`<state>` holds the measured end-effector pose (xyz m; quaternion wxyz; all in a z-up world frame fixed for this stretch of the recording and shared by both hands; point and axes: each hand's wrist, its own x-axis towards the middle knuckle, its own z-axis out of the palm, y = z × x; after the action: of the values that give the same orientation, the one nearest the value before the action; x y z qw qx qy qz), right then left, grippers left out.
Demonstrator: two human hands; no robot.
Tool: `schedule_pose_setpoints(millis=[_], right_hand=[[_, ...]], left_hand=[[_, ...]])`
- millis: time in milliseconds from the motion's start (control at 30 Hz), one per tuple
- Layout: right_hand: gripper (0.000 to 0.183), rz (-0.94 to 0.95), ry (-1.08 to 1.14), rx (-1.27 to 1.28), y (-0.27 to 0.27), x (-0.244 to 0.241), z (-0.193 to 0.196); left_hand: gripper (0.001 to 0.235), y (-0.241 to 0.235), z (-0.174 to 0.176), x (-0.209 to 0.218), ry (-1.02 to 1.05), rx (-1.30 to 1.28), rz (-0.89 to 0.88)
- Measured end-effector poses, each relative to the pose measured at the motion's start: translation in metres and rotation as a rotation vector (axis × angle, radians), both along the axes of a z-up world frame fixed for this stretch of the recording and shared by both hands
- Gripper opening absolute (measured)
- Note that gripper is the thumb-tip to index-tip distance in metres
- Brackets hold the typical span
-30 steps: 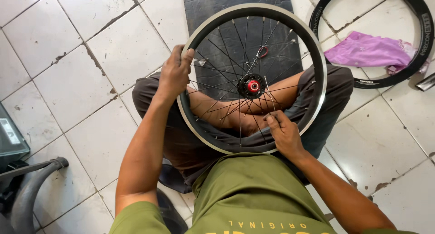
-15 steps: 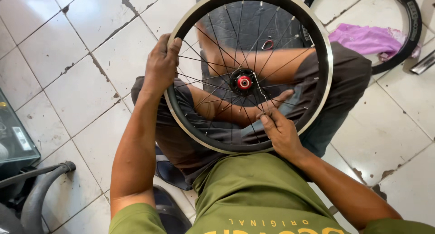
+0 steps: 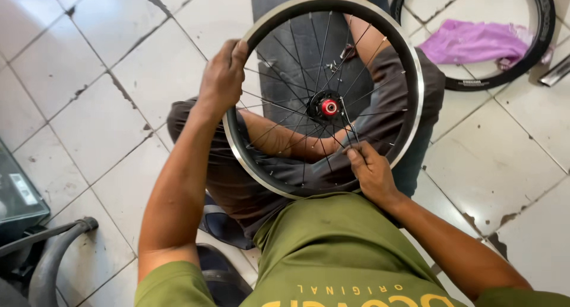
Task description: The person is lacing a bicycle wheel by inserting spokes into the rim and hub. They use their hands to thread each spoke through the rim holes and secure them to the hub, working systematically around the wheel.
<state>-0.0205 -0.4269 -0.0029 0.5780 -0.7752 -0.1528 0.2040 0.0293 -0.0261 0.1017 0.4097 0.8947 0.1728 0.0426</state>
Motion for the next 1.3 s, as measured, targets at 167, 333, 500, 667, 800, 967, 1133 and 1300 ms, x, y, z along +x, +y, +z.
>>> schedule_pose_setpoints(millis=[167, 333, 500, 667, 800, 967, 1133, 1300], right_hand=[[0.031, -0.064, 0.023, -0.079, -0.014, -0.013, -0.007], [0.033, -0.109, 0.078, 0.073, -0.017, -0.012, -0.02], [0.034, -0.126, 0.045, 0.006, -0.009, -0.006, -0.01], [0.033, -0.099, 0.061, 0.001, 0.005, 0.009, -0.002], [0.036, -0.075, 0.092, -0.06, 0.026, 0.028, 0.005], [0.035, 0.003, 0.096, -0.13, 0.054, 0.048, 0.003], [0.033, 0.065, 0.157, -0.323, 0.065, 0.071, 0.009], [0.034, 0.11, 0.302, -0.296, 0.074, 0.075, 0.013]], left_hand=[[0.053, -0.012, 0.0, 0.018, -0.041, 0.053, -0.13], [0.046, -0.021, 0.017, 0.035, -0.041, 0.103, -0.144], [0.056, -0.02, 0.011, 0.043, 0.031, 0.073, -0.075], [0.05, 0.0, -0.015, 0.065, 0.024, 0.039, -0.085], [0.046, 0.03, -0.049, 0.102, 0.026, 0.037, -0.119], [0.044, 0.054, -0.08, 0.138, 0.065, -0.077, -0.155], [0.048, 0.064, -0.103, 0.175, -0.1, -0.044, -0.313], [0.039, 0.062, -0.08, 0.168, 0.041, -0.086, -0.261]])
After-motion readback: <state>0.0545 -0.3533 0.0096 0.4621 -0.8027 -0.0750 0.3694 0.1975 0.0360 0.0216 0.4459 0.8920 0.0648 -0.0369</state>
